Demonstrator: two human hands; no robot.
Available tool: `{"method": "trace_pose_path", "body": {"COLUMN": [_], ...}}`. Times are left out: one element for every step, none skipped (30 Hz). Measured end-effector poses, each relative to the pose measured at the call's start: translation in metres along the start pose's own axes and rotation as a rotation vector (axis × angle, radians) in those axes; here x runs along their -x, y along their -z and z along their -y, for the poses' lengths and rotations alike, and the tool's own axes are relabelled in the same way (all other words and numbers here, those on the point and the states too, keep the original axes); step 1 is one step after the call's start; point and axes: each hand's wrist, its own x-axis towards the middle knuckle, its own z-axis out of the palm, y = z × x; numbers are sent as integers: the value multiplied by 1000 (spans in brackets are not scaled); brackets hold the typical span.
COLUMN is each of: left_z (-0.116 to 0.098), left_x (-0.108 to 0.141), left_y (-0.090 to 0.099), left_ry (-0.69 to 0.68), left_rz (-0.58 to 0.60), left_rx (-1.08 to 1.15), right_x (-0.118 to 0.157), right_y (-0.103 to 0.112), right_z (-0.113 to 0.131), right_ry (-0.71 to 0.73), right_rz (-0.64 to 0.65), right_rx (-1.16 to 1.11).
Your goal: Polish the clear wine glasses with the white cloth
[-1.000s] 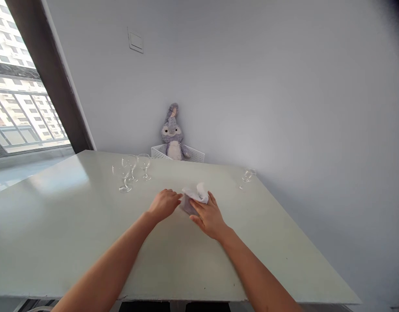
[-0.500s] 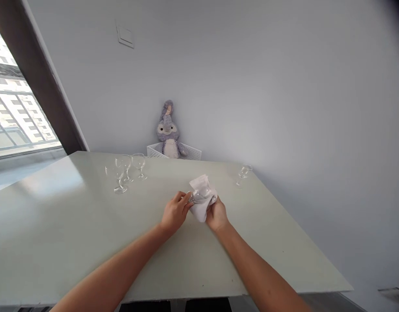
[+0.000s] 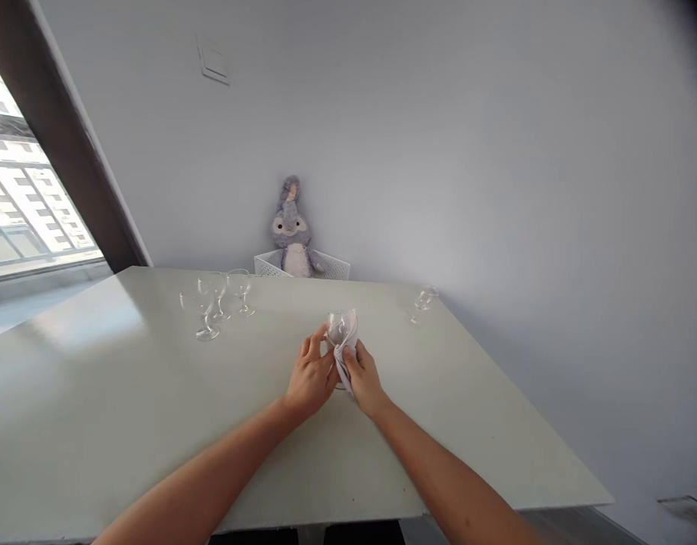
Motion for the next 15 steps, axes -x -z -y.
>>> {"method": "trace_pose_path", "body": {"left_z": [2, 5, 9, 12, 15, 17, 18, 18, 17, 16, 15, 13, 12, 11, 11], "left_x": [-2, -4, -6, -8, -10, -12, -13, -14, -14, -15, -14, -13, -12, -11, -10], "left_y": [1, 3, 4, 6, 8, 10, 13, 15, 17, 17, 17, 14, 11, 7, 2], "left_ry": [37, 97, 180, 273, 359, 427, 474, 501, 521, 547, 588, 642, 700, 761, 812], "left_rz": [13, 9, -9, -24, -27, -13, 14, 49, 77, 88, 84, 69, 43, 7, -30], "left_rx": [87, 201, 339, 494, 653, 800, 918, 1000, 1048, 1070, 1080, 1096, 1121, 1153, 1189], "right_x": [-2, -4, -4, -4, -4, -3, -2, -1, 0, 0, -1, -2, -3, -5, -6], "right_y": [3, 5, 6, 6, 6, 5, 5, 5, 5, 7, 9, 12, 15, 17, 19], "right_z": [0, 0, 1, 1, 2, 2, 2, 2, 1, 1, 0, -2, -3, -5, -7], "right_ry": [-41, -80, -114, -141, -162, -178, -184, -177, -157, -123, -78, -24, 34, 95, 157], "right_rz": [15, 35, 64, 98, 133, 171, 211, 248, 276, 291, 297, 293, 281, 267, 251], "right_rx": [-30, -69, -105, -128, -132, -115, -79, -22, 57, 158, 279, 417, 569, 730, 892]}}
